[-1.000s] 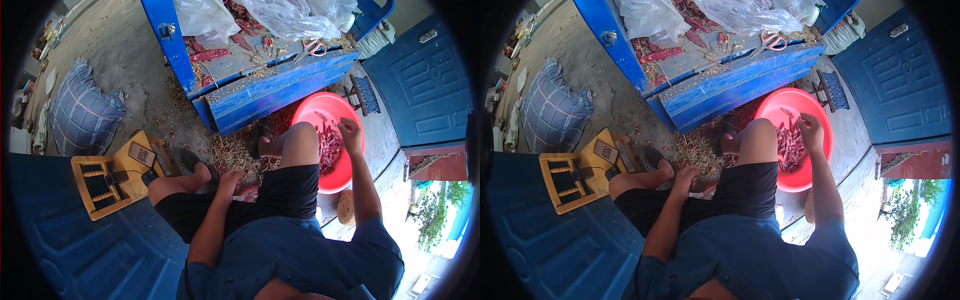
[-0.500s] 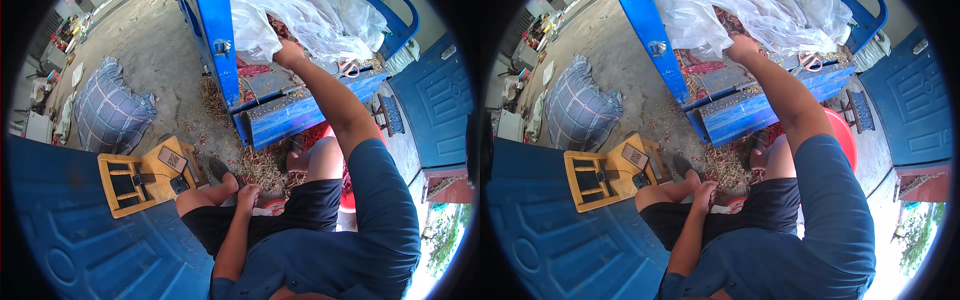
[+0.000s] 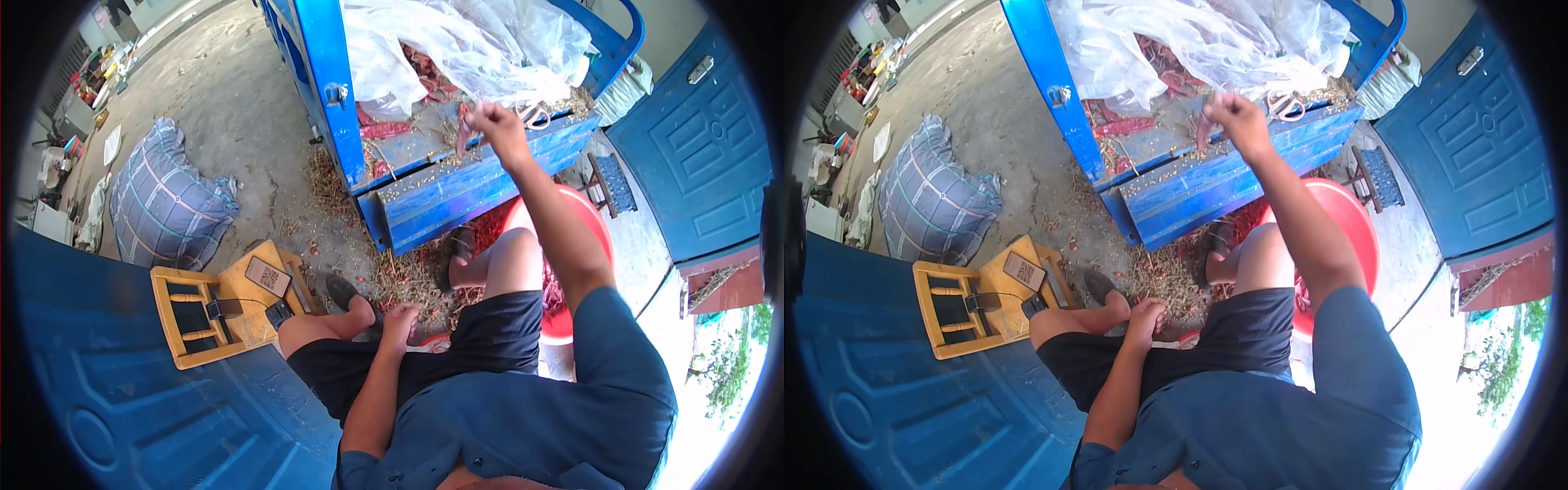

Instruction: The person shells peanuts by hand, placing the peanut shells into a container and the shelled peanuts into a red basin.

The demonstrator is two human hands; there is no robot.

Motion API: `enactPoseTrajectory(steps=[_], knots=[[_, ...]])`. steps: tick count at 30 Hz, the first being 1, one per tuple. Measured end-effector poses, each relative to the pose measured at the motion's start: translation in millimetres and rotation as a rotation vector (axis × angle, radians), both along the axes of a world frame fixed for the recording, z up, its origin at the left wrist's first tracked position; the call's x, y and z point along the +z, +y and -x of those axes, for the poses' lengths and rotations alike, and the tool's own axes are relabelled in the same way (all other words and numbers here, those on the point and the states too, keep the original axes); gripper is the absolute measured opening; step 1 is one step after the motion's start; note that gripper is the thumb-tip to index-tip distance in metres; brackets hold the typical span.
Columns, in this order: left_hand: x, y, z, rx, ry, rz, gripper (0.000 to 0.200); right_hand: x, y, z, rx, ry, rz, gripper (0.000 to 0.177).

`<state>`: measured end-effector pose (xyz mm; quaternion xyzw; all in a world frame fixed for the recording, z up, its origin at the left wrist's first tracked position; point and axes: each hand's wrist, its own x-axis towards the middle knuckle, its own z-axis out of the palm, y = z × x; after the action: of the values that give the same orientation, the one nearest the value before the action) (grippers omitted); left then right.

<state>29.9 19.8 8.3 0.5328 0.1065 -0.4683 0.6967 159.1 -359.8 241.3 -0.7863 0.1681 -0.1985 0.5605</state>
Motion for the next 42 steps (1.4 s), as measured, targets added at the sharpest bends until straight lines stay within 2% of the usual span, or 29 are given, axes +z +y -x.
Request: enactPoseTrajectory(steps=[2,3,5,6,7,8,11,13,15,16,17,19,21,22,24,25,27,28,30,31,33,34,36,37,39,42], knots=[[-1.7,-0.2,0.4,0.016,-0.020,0.009,0.011,-10.2,27.0,49.7,0.029,-0.033,-0.155,0.016],[0.2,-1.4,0.4,0.022,-0.043,0.029,0.011,-25.0,46.3,75.8,0.124,0.033,-0.277,0.015],[4.5,-1.9,1.5,-0.018,-0.041,-0.014,0.010,-77.4,89.2,123.5,0.359,0.420,-0.617,0.024],[1.9,-2.1,1.8,-0.024,-0.065,-0.007,0.010,-106.5,120.5,145.1,0.444,0.509,-0.780,0.025],[-5.1,-2.1,1.5,-0.041,-0.052,-0.007,0.011,-125.4,145.2,160.8,0.565,0.575,-0.597,0.027],[-9.9,-0.9,1.7,-0.057,-0.032,-0.014,0.012,-132.3,164.7,174.7,0.676,0.648,-0.579,0.028],[-13.7,3.6,12.9,0.038,-0.045,-0.031,0.018,-173.8,210.8,200.7,0.714,0.592,-0.595,0.026],[-11.4,6.9,12.4,0.060,-0.060,0.031,0.021,-164.9,222.6,199.8,0.736,0.482,-0.519,0.024],[0.1,11.3,6.4,0.077,-0.068,0.000,0.024,-157.0,224.9,200.4,0.701,0.507,-0.445,0.022],[-22.8,14.9,-2.2,0.070,-0.076,0.008,0.024,-161.4,231.8,202.5,0.672,0.437,-0.353,0.022],[-68.0,21.6,-12.3,0.026,-0.002,0.009,0.027,-166.8,239.2,203.2,0.647,0.367,-0.262,0.023],[-60.2,19.0,-13.4,-0.011,0.069,0.009,0.029,-168.5,248.8,201.0,0.609,0.309,-0.217,0.021],[-38.4,15.0,2.5,0.184,0.083,-0.018,0.031,-169.2,254.3,199.7,0.399,0.398,-0.050,0.022],[-27.7,13.2,7.7,0.177,0.084,-0.020,0.031,-174.0,258.4,200.6,0.392,0.399,-0.054,0.022],[-11.4,7.5,12.3,0.116,0.130,-0.104,0.028,-185.4,263.6,200.0,0.199,0.609,0.161,0.025],[-27.6,8.9,12.1,0.103,0.127,-0.104,0.028,-192.5,266.8,200.8,0.186,0.607,0.158,0.025],[-45.4,3.4,8.6,0.120,0.156,-0.118,0.026,-199.0,266.1,198.7,0.017,0.533,0.201,0.029],[-47.8,2.6,9.0,0.113,0.154,-0.117,0.026,-199.6,263.0,197.8,0.009,0.533,0.201,0.029],[-45.6,3.3,10.7,0.076,0.095,-0.132,0.024,-205.2,256.0,194.5,0.007,0.729,-0.134,0.026],[-41.3,2.9,11.0,0.075,0.094,-0.132,0.024,-210.1,252.6,194.4,0.006,0.728,-0.134,0.026],[-31.1,4.2,12.4,0.014,0.153,-0.058,0.021,-221.7,246.7,196.8,-0.008,0.606,-0.465,0.025],[-19.2,4.2,15.0,0.014,0.157,-0.060,0.021,-220.1,243.9,196.6,-0.008,0.610,-0.467,0.025],[-0.8,4.2,20.4,-0.042,0.018,-0.023,0.017,-218.8,235.1,195.0,0.007,0.664,-0.887,0.022],[0.6,4.9,21.3,-0.045,0.023,-0.022,0.017,-218.6,233.6,197.6,0.002,0.667,-0.887,0.022],[5.9,5.8,18.6,-0.087,0.040,-0.024,0.015,-212.8,230.9,200.0,0.101,0.604,-0.625,0.025],[12.1,1.4,19.0,-0.083,0.031,-0.035,0.016,-196.7,230.2,202.8,0.058,0.596,-0.477,0.026]])
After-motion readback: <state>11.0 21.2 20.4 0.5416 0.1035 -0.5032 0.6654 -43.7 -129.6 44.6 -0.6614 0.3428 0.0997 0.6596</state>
